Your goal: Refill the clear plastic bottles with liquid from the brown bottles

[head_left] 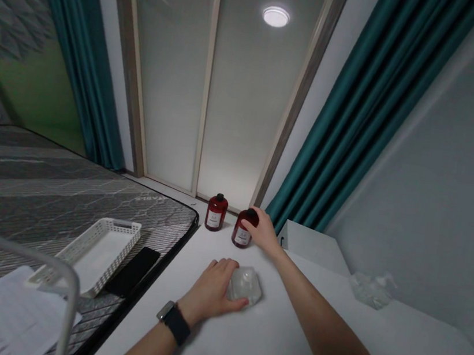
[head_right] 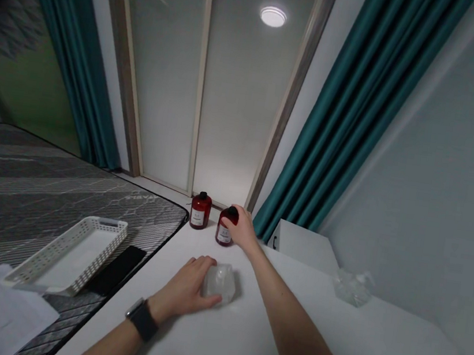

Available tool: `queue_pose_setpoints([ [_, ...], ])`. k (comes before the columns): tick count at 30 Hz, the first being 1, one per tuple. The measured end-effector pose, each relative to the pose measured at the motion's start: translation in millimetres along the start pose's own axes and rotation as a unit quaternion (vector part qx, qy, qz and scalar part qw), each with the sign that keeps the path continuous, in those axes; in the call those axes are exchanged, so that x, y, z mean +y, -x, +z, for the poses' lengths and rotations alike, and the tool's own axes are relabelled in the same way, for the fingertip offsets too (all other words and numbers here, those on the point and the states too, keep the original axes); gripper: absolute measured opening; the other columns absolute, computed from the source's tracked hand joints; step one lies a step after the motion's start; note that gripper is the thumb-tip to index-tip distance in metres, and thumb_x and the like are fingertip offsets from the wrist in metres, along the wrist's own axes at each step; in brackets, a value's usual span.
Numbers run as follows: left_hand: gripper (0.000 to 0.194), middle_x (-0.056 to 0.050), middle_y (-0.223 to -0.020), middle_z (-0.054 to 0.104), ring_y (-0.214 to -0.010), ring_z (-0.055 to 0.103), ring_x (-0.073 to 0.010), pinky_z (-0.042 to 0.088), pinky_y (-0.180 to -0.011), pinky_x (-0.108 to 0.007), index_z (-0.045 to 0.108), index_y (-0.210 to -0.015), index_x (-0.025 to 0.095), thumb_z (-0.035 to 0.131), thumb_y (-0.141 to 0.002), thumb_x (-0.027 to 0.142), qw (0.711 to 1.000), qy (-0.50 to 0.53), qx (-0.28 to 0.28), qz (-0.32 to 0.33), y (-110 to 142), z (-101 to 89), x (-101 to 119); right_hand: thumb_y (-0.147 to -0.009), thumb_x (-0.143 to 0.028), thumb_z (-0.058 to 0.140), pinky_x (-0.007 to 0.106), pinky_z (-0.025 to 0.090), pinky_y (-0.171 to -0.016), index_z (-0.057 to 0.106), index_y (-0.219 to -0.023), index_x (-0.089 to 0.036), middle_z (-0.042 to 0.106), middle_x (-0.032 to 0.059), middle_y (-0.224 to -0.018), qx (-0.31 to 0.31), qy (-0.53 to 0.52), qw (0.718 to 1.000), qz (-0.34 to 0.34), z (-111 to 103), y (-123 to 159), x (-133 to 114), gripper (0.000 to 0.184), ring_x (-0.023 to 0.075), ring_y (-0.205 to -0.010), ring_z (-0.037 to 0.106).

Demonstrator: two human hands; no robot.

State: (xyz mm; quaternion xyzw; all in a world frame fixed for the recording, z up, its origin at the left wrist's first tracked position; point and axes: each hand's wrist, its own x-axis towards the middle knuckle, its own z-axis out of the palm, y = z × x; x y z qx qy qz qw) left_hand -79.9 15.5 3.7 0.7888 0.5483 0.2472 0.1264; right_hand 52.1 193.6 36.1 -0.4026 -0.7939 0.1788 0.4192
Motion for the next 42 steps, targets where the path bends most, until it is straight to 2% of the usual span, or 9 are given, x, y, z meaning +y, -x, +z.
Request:
queue_pose_setpoints([
  [10,0.048,-0.012,-0.107,0.063,-0.101,0.060,-0.0310,0.047,-0.088,-0.041,0.052,-0.114,0.016,0.073,-0.076,0.035,0.998,0.061,0.025,0.005,-0.6,4.1,-1.5,-0.076,-0.033,0.069,0.043,0.049,-0.092,0.064,-0.114,-0.023,0.066,0.0081,-0.113,0.010,-0.003,0.999,0.045,-101.8,95.2,-1.1,0.039,0.0264,-0.106,0.062],
  [16,0.048,-0.013,-0.110,0.063,-0.102,0.061,-0.0308,0.049,-0.091,-0.043,0.053,-0.117,0.014,0.072,-0.079,0.036,0.994,0.096,0.044,0.019,0.2,8.2,-5.1,-0.078,-0.033,0.065,0.042,0.050,-0.090,0.063,-0.112,-0.022,0.064,0.0083,-0.112,0.026,-0.020,0.996,0.082,-130.0,141.6,-6.2,0.035,0.0259,-0.106,0.061],
  [23,0.054,-0.014,-0.119,0.060,-0.112,0.058,-0.0314,0.048,-0.100,-0.048,0.051,-0.126,0.016,0.072,-0.080,0.034,0.990,0.129,0.060,0.019,-0.3,16.7,-9.1,-0.085,-0.034,0.056,0.037,0.051,-0.084,0.065,-0.097,-0.022,0.063,0.0074,-0.106,0.025,-0.056,0.994,0.087,-126.6,163.1,-22.4,0.020,0.0239,-0.103,0.061],
  [27,0.075,-0.017,-0.132,0.051,-0.124,0.051,-0.0340,0.041,-0.108,-0.053,0.036,-0.144,0.017,0.072,-0.080,0.035,0.989,0.124,0.080,0.031,1.0,11.9,-5.6,-0.086,-0.033,0.057,0.038,0.049,-0.088,0.066,-0.098,-0.022,0.063,0.0076,-0.105,0.033,-0.082,0.993,0.073,-117.4,174.7,-38.5,0.018,0.0243,-0.103,0.060],
  [29,0.078,-0.017,-0.136,0.046,-0.127,0.047,-0.0342,0.039,-0.108,-0.055,0.030,-0.148,0.018,0.069,-0.081,0.034,0.984,0.112,0.125,0.057,4.1,5.8,0.3,-0.086,-0.030,0.058,0.038,0.048,-0.090,0.066,-0.098,-0.022,0.062,0.0075,-0.105,0.030,-0.093,0.993,0.065,-113.6,178.9,-49.6,0.017,0.0241,-0.103,0.059],
  [32,0.065,-0.015,-0.130,0.049,-0.121,0.049,-0.0335,0.042,-0.104,-0.054,0.037,-0.142,0.023,0.064,-0.084,0.036,0.965,0.109,0.182,0.156,12.1,-0.6,15.5,-0.085,-0.026,0.061,0.038,0.047,-0.093,0.067,-0.099,-0.023,0.059,0.0070,-0.107,0.009,-0.097,0.994,0.055,-109.7,182.6,-69.5,0.016,0.0237,-0.105,0.058],
  [34,0.065,-0.014,-0.127,0.050,-0.116,0.051,-0.0330,0.045,-0.100,-0.051,0.040,-0.140,0.025,0.067,-0.083,0.043,0.952,0.131,0.174,0.218,17.9,0.4,28.3,-0.083,-0.024,0.062,0.038,0.046,-0.094,0.068,-0.099,-0.024,0.057,0.0064,-0.108,-0.004,-0.097,0.994,0.053,-107.4,184.9,-83.3,0.017,0.0237,-0.105,0.057],
  [36,0.074,-0.014,-0.127,0.050,-0.117,0.051,-0.0334,0.045,-0.100,-0.050,0.036,-0.141,0.025,0.070,-0.080,0.049,0.946,0.173,0.152,0.227,22.5,5.3,41.1,-0.081,-0.022,0.064,0.038,0.046,-0.094,0.067,-0.098,-0.024,0.054,0.0062,-0.109,-0.007,-0.097,0.994,0.054,-104.3,188.7,-95.8,0.017,0.0239,-0.106,0.056],
  [42,0.076,-0.013,-0.127,0.053,-0.116,0.055,-0.0303,0.046,-0.101,-0.045,0.038,-0.135,0.022,0.076,-0.074,0.043,0.925,0.337,0.087,0.151,27.3,19.9,65.3,-0.080,-0.020,0.065,0.036,0.046,-0.083,0.064,-0.096,-0.025,0.048,0.0032,-0.096,0.030,-0.084,0.995,0.054,-95.3,205.3,-113.6,0.017,0.0226,-0.092,0.052],
])
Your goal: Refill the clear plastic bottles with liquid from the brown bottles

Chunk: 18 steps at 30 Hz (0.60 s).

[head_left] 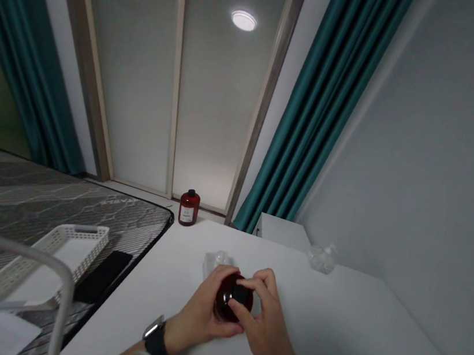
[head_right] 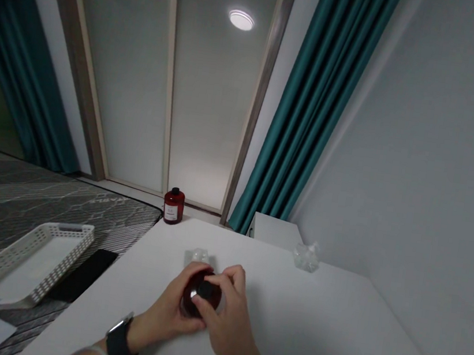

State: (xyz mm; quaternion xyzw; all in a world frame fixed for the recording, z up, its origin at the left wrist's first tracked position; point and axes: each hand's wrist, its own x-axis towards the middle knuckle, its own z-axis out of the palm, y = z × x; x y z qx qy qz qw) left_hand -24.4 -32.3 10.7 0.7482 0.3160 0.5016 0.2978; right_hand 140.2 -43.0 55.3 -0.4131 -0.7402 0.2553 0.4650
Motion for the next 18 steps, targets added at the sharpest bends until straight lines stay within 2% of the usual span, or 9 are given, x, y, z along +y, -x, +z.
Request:
queue_pose_setpoints([
  [3,0.069,-0.012,-0.124,0.057,-0.113,0.058,-0.0287,0.046,-0.101,-0.043,0.042,-0.131,0.020,0.075,-0.072,0.031,0.997,0.040,-0.035,-0.049,-1.0,1.9,3.2,-0.080,-0.015,0.063,0.035,0.044,-0.078,0.061,-0.090,-0.024,0.048,0.0013,-0.086,-0.027,0.020,0.999,0.004,-2.8,2.2,2.7,0.014,0.0221,-0.085,0.050],
  [6,0.068,-0.012,-0.123,0.060,-0.113,0.059,-0.0287,0.046,-0.102,-0.042,0.045,-0.130,0.019,0.074,-0.069,0.027,0.992,0.072,-0.076,-0.064,-2.4,-0.5,5.8,-0.081,-0.012,0.061,0.035,0.042,-0.080,0.057,-0.087,-0.023,0.047,-0.0008,-0.080,-0.075,0.031,0.997,-0.006,-13.0,-1.2,6.0,0.014,0.0212,-0.082,0.048],
  [11,0.063,-0.010,-0.121,0.063,-0.109,0.060,-0.0281,0.047,-0.099,-0.041,0.050,-0.127,0.019,0.073,-0.069,0.025,0.989,0.064,-0.112,-0.074,-3.6,-5.2,9.2,-0.083,-0.009,0.055,0.037,0.043,-0.087,0.059,-0.100,-0.024,0.053,0.0013,-0.091,-0.200,0.017,0.979,-0.023,-34.4,-9.1,-3.1,0.023,0.0213,-0.092,0.052],
  [15,0.066,-0.010,-0.123,0.062,-0.109,0.059,-0.0286,0.047,-0.100,-0.042,0.049,-0.130,0.020,0.074,-0.069,0.029,0.991,0.031,-0.124,-0.047,-4.2,-6.1,13.5,-0.076,-0.011,0.064,0.041,0.045,-0.089,0.058,-0.106,-0.024,0.058,0.0032,-0.095,-0.188,0.080,0.979,0.006,-34.8,-9.0,-20.8,0.033,0.0237,-0.094,0.054],
  [18,0.070,-0.011,-0.127,0.060,-0.115,0.057,-0.0296,0.043,-0.105,-0.043,0.046,-0.133,0.020,0.074,-0.071,0.031,0.991,0.030,-0.130,-0.021,-4.7,-6.9,15.5,-0.078,-0.015,0.066,0.047,0.043,-0.096,0.059,-0.110,-0.023,0.064,0.0066,-0.103,-0.191,0.133,0.972,-0.005,-33.7,-8.8,-24.7,0.034,0.0270,-0.099,0.055],
])
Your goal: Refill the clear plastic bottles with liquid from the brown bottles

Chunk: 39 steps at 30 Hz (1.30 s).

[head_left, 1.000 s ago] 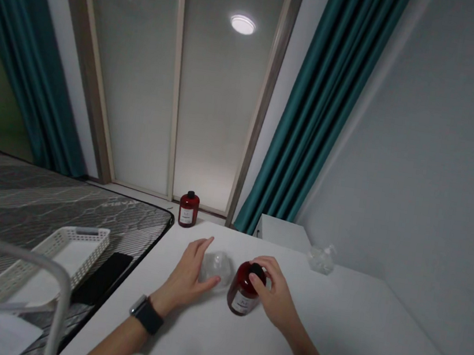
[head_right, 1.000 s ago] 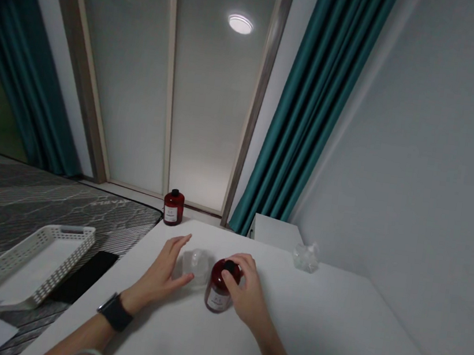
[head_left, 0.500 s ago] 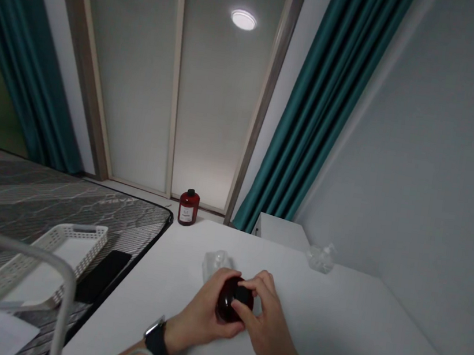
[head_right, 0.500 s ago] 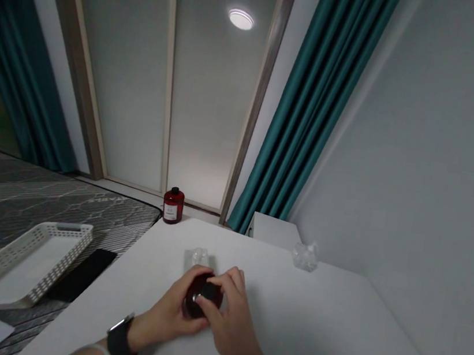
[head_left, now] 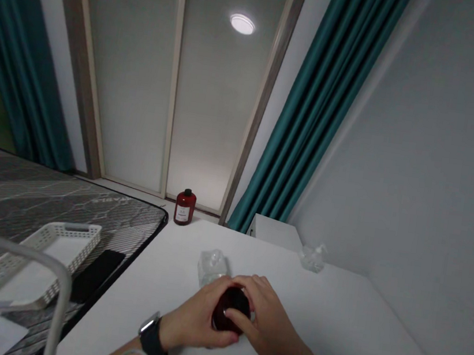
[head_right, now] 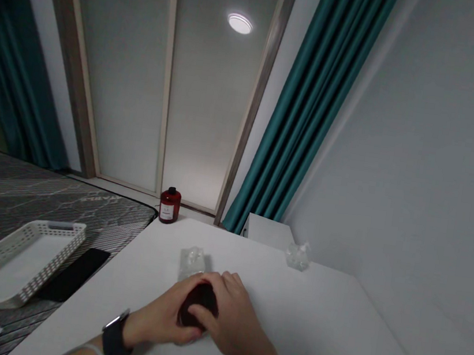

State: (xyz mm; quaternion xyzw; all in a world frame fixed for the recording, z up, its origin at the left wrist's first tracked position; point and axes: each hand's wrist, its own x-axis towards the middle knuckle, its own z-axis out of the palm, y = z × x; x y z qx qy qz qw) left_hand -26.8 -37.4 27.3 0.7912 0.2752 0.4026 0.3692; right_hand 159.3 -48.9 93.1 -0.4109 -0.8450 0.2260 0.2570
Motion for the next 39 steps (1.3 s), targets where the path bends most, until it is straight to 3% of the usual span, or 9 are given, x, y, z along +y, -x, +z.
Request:
queue_pose_setpoints([
  [4,0.065,-0.010,-0.125,0.060,-0.114,0.058,-0.0289,0.044,-0.104,-0.042,0.049,-0.129,0.020,0.073,-0.070,0.028,1.000,-0.009,0.008,-0.024,1.5,-1.7,-2.1,-0.080,-0.008,0.053,0.040,0.045,-0.097,0.051,-0.128,-0.026,0.063,0.0050,-0.107,-0.003,-0.018,0.999,-0.047,-9.6,2.1,16.9,0.052,0.0223,-0.101,0.059],
  [8,0.072,-0.012,-0.128,0.058,-0.116,0.056,-0.0312,0.044,-0.104,-0.045,0.046,-0.132,0.020,0.076,-0.067,0.031,0.998,-0.037,0.004,-0.051,3.5,-0.2,-6.2,-0.086,-0.008,0.039,0.034,0.048,-0.082,0.053,-0.123,-0.025,0.059,0.0016,-0.089,0.051,-0.024,0.998,0.004,-14.0,4.2,26.2,0.043,0.0191,-0.085,0.060],
  [10,0.073,-0.012,-0.131,0.057,-0.117,0.056,-0.0313,0.043,-0.106,-0.045,0.046,-0.133,0.020,0.076,-0.067,0.032,0.999,-0.035,0.003,-0.040,3.4,1.5,-7.4,-0.090,-0.016,0.043,0.034,0.048,-0.079,0.054,-0.121,-0.024,0.058,0.0014,-0.086,0.034,-0.015,0.999,0.017,-10.1,3.5,19.8,0.034,0.0200,-0.081,0.059],
  [13,0.071,-0.012,-0.132,0.057,-0.117,0.056,-0.0306,0.042,-0.107,-0.044,0.047,-0.132,0.020,0.076,-0.067,0.031,1.000,-0.020,0.010,-0.021,1.9,2.8,-7.4,-0.085,-0.018,0.052,0.038,0.046,-0.084,0.055,-0.113,-0.022,0.060,0.0034,-0.089,0.017,0.012,1.000,-0.011,-3.4,0.6,6.4,0.029,0.0230,-0.087,0.057],
  [19,0.066,-0.009,-0.126,0.061,-0.114,0.058,-0.0284,0.044,-0.104,-0.041,0.050,-0.129,0.021,0.074,-0.067,0.023,1.000,-0.005,0.017,-0.021,-0.8,0.3,-4.5,-0.072,-0.002,0.045,0.039,0.044,-0.095,0.052,-0.117,-0.022,0.058,0.0073,-0.110,0.005,-0.033,0.997,-0.064,-5.3,-1.1,2.4,0.050,0.0236,-0.105,0.053],
  [25,0.060,-0.007,-0.117,0.063,-0.104,0.060,-0.0262,0.047,-0.097,-0.038,0.052,-0.124,0.020,0.072,-0.067,0.022,0.999,-0.013,0.017,-0.035,-0.7,-0.1,-1.1,-0.083,-0.011,0.055,0.042,0.044,-0.088,0.055,-0.101,-0.022,0.060,0.0056,-0.095,0.008,0.050,0.997,-0.064,-2.1,-2.6,-0.8,0.021,0.0246,-0.092,0.053],
  [29,0.056,-0.007,-0.115,0.063,-0.102,0.060,-0.0251,0.048,-0.095,-0.036,0.054,-0.122,0.020,0.072,-0.069,0.025,0.999,-0.006,0.018,-0.029,-1.5,-0.2,0.8,-0.075,0.000,0.050,0.040,0.045,-0.082,0.055,-0.094,-0.022,0.056,0.0058,-0.095,-0.007,0.088,0.992,-0.090,-3.5,-2.4,-7.1,0.030,0.0244,-0.091,0.051],
  [35,0.060,-0.008,-0.119,0.063,-0.107,0.059,-0.0270,0.047,-0.098,-0.039,0.053,-0.124,0.020,0.074,-0.068,0.026,1.000,0.001,0.011,-0.023,-0.9,-2.2,-0.6,-0.067,0.007,0.044,0.036,0.048,-0.084,0.054,-0.089,-0.024,0.051,0.0054,-0.102,-0.014,0.028,0.994,-0.103,-7.0,2.9,-9.4,0.039,0.0221,-0.096,0.053],
  [39,0.063,-0.008,-0.120,0.063,-0.107,0.060,-0.0275,0.047,-0.098,-0.039,0.053,-0.126,0.020,0.074,-0.067,0.029,0.999,-0.001,0.010,-0.036,0.9,-5.3,-2.7,-0.074,0.003,0.046,0.033,0.049,-0.083,0.053,-0.093,-0.025,0.049,0.0048,-0.101,0.039,-0.030,0.993,-0.103,-11.6,2.0,-4.2,0.035,0.0198,-0.093,0.055],
])
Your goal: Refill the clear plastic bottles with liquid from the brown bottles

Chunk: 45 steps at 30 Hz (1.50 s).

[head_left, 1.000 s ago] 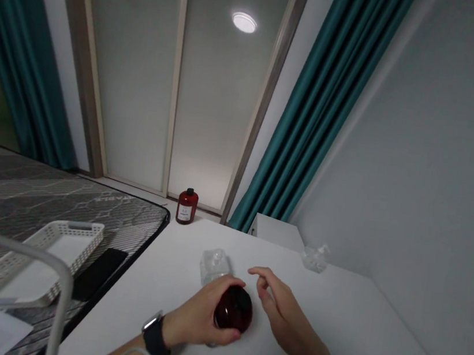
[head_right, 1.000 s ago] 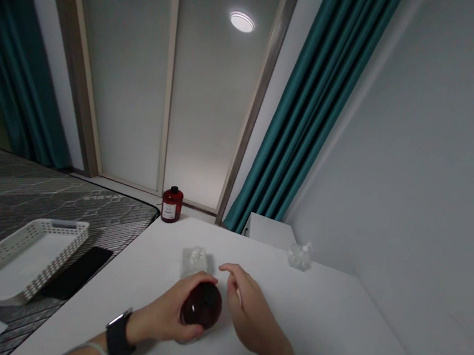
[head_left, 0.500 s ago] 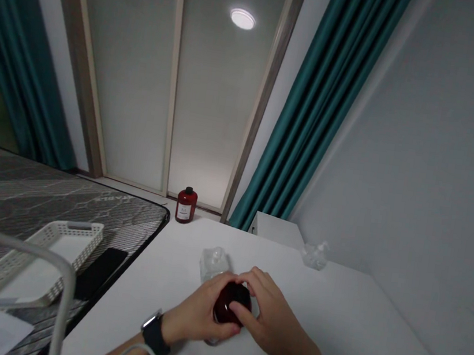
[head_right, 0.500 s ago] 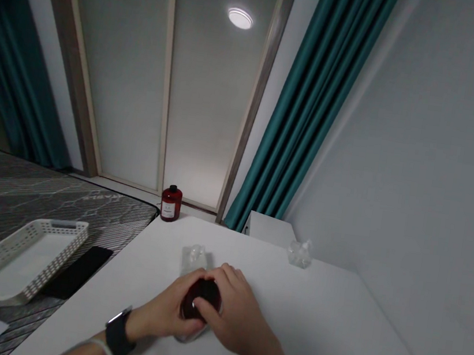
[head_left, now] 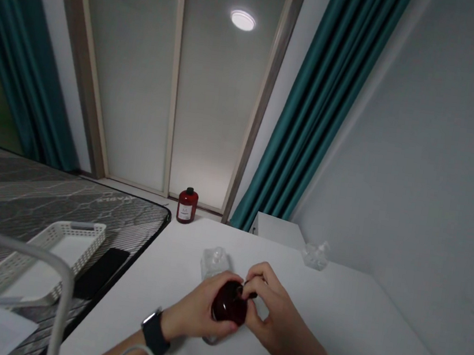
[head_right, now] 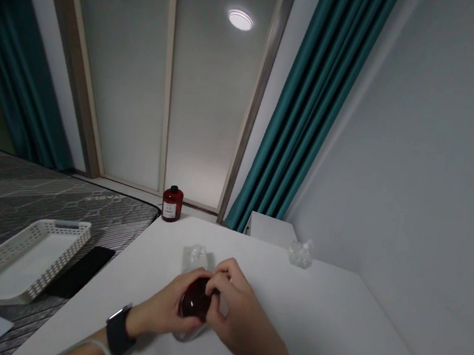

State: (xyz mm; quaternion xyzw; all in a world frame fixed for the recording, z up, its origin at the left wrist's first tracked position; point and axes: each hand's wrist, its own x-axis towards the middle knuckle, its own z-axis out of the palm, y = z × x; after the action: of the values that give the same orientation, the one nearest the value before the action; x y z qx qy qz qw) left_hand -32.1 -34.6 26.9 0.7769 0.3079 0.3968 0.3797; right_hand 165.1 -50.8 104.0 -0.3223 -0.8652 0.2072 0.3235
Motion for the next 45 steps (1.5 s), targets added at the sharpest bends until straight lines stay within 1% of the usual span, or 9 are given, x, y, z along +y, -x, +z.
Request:
queue_pose_setpoints([
  [7,0.066,-0.010,-0.122,0.064,-0.111,0.060,-0.0290,0.046,-0.099,-0.040,0.053,-0.128,0.019,0.072,-0.067,0.030,0.998,0.007,0.042,-0.037,5.9,-20.4,7.7,-0.091,-0.018,0.047,0.035,0.048,-0.081,0.060,-0.102,-0.022,0.056,0.0063,-0.096,0.099,0.004,0.993,0.069,7.4,10.7,61.9,0.017,0.0204,-0.087,0.058],
  [12,0.060,-0.011,-0.120,0.065,-0.109,0.062,-0.0288,0.049,-0.097,-0.040,0.053,-0.126,0.018,0.069,-0.069,0.032,0.992,-0.035,0.115,-0.033,17.5,-52.1,4.4,-0.084,-0.026,0.054,0.032,0.047,-0.067,0.060,-0.089,-0.020,0.061,0.0024,-0.080,0.106,0.058,0.977,0.174,35.9,29.1,124.4,0.010,0.0186,-0.068,0.055],
  [19,0.055,-0.011,-0.117,0.066,-0.106,0.065,-0.0284,0.051,-0.096,-0.044,0.053,-0.123,0.017,0.069,-0.072,0.030,0.948,-0.167,0.263,-0.064,13.7,-90.2,-25.3,-0.079,-0.026,0.057,0.039,0.049,-0.073,0.057,-0.075,-0.023,0.065,0.0045,-0.078,0.113,0.066,0.977,0.169,48.6,28.9,160.1,0.005,0.0242,-0.075,0.060],
  [25,0.054,-0.011,-0.118,0.066,-0.106,0.065,-0.0275,0.050,-0.098,-0.045,0.052,-0.126,0.017,0.068,-0.076,0.033,0.936,-0.157,0.302,-0.094,13.3,-93.3,-49.8,-0.087,-0.028,0.054,0.052,0.044,-0.097,0.056,-0.118,-0.020,0.063,0.0136,-0.116,0.131,0.070,0.977,0.150,49.2,19.9,157.3,0.033,0.0310,-0.110,0.057],
  [29,0.061,-0.011,-0.119,0.066,-0.110,0.065,-0.0283,0.050,-0.099,-0.045,0.047,-0.133,0.018,0.067,-0.078,0.033,0.937,-0.124,0.306,-0.111,14.7,-91.6,-55.1,-0.087,-0.028,0.059,0.047,0.043,-0.104,0.051,-0.131,-0.025,0.061,0.0093,-0.127,0.094,0.040,0.988,0.116,62.9,-5.3,135.6,0.045,0.0262,-0.117,0.055],
  [31,0.062,-0.012,-0.123,0.065,-0.114,0.063,-0.0292,0.047,-0.102,-0.047,0.045,-0.135,0.017,0.066,-0.078,0.033,0.940,-0.113,0.299,-0.114,14.9,-90.8,-56.4,-0.083,-0.024,0.065,0.048,0.035,-0.112,0.045,-0.139,-0.026,0.055,0.0087,-0.138,0.058,-0.023,0.993,0.105,73.8,-22.2,123.9,0.060,0.0260,-0.129,0.047],
  [36,0.069,-0.018,-0.140,0.054,-0.127,0.055,-0.0310,0.039,-0.111,-0.050,0.034,-0.145,0.014,0.059,-0.083,0.034,0.951,-0.110,0.269,-0.106,19.4,-89.0,-66.0,-0.076,-0.024,0.074,0.046,0.032,-0.115,0.036,-0.148,-0.026,0.046,0.0101,-0.148,0.002,-0.129,0.979,0.156,96.4,-54.1,111.9,0.082,0.0257,-0.137,0.041],
  [40,0.068,-0.020,-0.147,0.044,-0.134,0.046,-0.0329,0.039,-0.109,-0.053,0.025,-0.150,0.014,0.050,-0.091,0.035,0.936,-0.189,0.296,-0.019,26.4,-91.6,-65.4,-0.074,-0.025,0.076,0.042,0.043,-0.103,0.052,-0.137,-0.021,0.054,0.0115,-0.136,-0.008,-0.138,0.976,0.166,97.3,-56.7,113.7,0.067,0.0265,-0.123,0.053],
  [45,0.042,-0.012,-0.121,0.057,-0.113,0.054,-0.0294,0.043,-0.098,-0.050,0.049,-0.131,0.020,0.055,-0.090,0.018,0.846,-0.360,0.364,0.150,30.2,-83.1,-25.5,-0.071,-0.024,0.078,0.040,0.044,-0.099,0.055,-0.134,-0.021,0.056,0.0098,-0.129,-0.018,-0.140,0.975,0.172,82.4,-36.0,108.2,0.067,0.0258,-0.117,0.056],
])
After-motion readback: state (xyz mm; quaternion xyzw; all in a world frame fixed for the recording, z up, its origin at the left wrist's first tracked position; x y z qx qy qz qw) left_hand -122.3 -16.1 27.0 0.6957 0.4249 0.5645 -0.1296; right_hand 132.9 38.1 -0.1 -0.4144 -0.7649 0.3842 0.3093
